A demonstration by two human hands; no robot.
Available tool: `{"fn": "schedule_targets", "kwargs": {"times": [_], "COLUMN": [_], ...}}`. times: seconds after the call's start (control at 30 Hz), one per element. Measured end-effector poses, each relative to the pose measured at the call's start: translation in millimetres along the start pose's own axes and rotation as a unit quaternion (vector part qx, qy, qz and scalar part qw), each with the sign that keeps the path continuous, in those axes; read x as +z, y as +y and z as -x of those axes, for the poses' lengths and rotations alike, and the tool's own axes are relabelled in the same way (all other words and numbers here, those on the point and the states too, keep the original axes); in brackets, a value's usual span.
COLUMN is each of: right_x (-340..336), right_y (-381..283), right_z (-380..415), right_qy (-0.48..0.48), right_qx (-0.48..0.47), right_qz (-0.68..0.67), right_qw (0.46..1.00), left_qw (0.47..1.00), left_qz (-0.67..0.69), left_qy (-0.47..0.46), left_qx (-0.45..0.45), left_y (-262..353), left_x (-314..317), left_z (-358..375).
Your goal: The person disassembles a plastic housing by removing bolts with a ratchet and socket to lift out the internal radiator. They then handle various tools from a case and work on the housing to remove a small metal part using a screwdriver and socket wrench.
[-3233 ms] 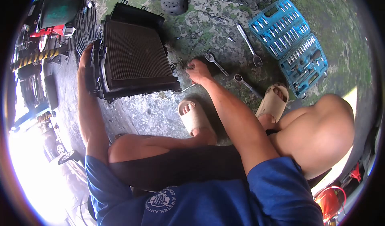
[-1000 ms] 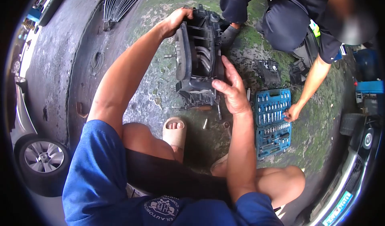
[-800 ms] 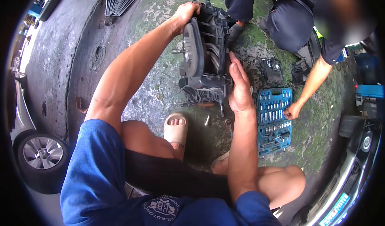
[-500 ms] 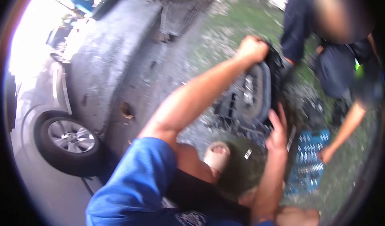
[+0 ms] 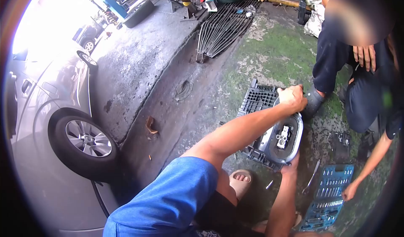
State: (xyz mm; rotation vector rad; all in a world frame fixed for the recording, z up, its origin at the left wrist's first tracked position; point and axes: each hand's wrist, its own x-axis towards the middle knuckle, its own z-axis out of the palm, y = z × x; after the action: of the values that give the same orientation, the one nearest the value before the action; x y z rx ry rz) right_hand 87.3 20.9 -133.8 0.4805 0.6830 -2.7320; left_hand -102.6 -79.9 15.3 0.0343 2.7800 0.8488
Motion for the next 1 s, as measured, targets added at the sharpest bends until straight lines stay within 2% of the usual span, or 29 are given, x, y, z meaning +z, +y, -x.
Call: {"fn": "schedule_targets", "kwargs": {"times": [0.03, 0.1, 0.13, 0.17, 0.2, 0.23, 0.3, 0.33, 0.37, 0.4, 0.43, 0.47, 0.6, 0.67, 0.73, 0.87, 0.9, 0.93, 1.0], "right_x": [-9.2, -33.5, -43.5, -55.3, -72.5, -89.3, -108.3, -105.2, -127.1, -117.1, -88.2, -55.0, -14.2, -13.9, 14.6, 82.9, 93.2, 107.6, 106.1], "right_y": [-0.7, -0.2, -0.1, 2.0, 6.1, 7.4, 4.1, -2.6, -6.5, -16.8, -31.4, -54.3, -82.1, -90.5, -96.2, -91.2, -81.2, -74.5, -47.9], "right_z": [2.1, 1.0, 1.8, 1.2, 2.8, 4.1, 2.9, 4.0, -4.6, -0.5, 9.1, 20.3, 25.9, 21.8, 28.3, 49.2, 52.7, 55.5, 55.3], "right_qy": [0.055, 0.049, 0.060, 0.075, 0.098, 0.162, 0.290, 0.323, 0.318, 0.346, 0.369, 0.390, 0.303, 0.246, 0.204, 0.124, 0.116, 0.106, 0.142], "right_qx": [0.016, 0.011, 0.005, 0.002, -0.005, -0.030, -0.059, -0.066, -0.075, -0.077, -0.089, -0.104, -0.114, -0.131, -0.143, 0.022, 0.028, 0.076, 0.030], "right_qz": [-0.008, 0.010, 0.017, 0.009, 0.001, 0.056, 0.043, 0.065, 0.046, 0.069, 0.176, 0.273, 0.446, 0.536, 0.667, 0.772, 0.797, 0.832, 0.874], "right_qw": [0.998, 0.999, 0.998, 0.997, 0.995, 0.985, 0.954, 0.942, 0.944, 0.932, 0.908, 0.873, 0.834, 0.797, 0.702, 0.622, 0.593, 0.539, 0.465], "left_qw": [0.999, 0.998, 0.997, 0.992, 0.992, 0.990, 0.984, 0.981, 0.980, 0.983, 0.980, 0.977, 0.983, 0.981, 0.981, 0.978, 0.978, 0.978, 0.975], "left_qz": [-0.019, -0.054, -0.071, -0.082, -0.089, -0.109, -0.157, -0.167, -0.174, -0.156, -0.177, -0.175, -0.139, -0.137, -0.129, -0.152, -0.154, -0.157, -0.169], "left_qy": [-0.026, -0.034, -0.042, -0.087, -0.083, -0.084, -0.080, -0.093, -0.094, -0.093, -0.077, -0.115, -0.094, -0.094, -0.095, -0.090, -0.098, -0.105, -0.123], "left_qx": [0.000, 0.006, 0.010, 0.024, 0.020, 0.020, 0.028, 0.029, 0.040, 0.037, 0.041, 0.051, 0.071, 0.097, 0.105, 0.106, 0.098, 0.091, 0.072], "left_y": [3.3, 8.0, 11.0, 10.0, 10.4, 13.4, 14.6, 15.2, 13.9, 13.1, 15.8, 19.3, 4.5, -2.2, -4.6, -1.5, 0.9, 5.0, 12.5], "left_x": [3.8, 7.5, 9.4, 10.0, 17.0, 19.2, 34.1, 37.7, 45.2, 50.7, 54.4, 54.2, 67.7, 70.6, 71.8, 73.1, 71.2, 67.8, 58.7], "left_z": [1.6, 10.8, 14.9, 14.3, 15.7, 19.4, 14.9, 13.4, 11.2, 9.0, 7.2, -1.9, -16.0, -22.3, -24.2, -26.5, -22.8, -18.8, -16.9]}}
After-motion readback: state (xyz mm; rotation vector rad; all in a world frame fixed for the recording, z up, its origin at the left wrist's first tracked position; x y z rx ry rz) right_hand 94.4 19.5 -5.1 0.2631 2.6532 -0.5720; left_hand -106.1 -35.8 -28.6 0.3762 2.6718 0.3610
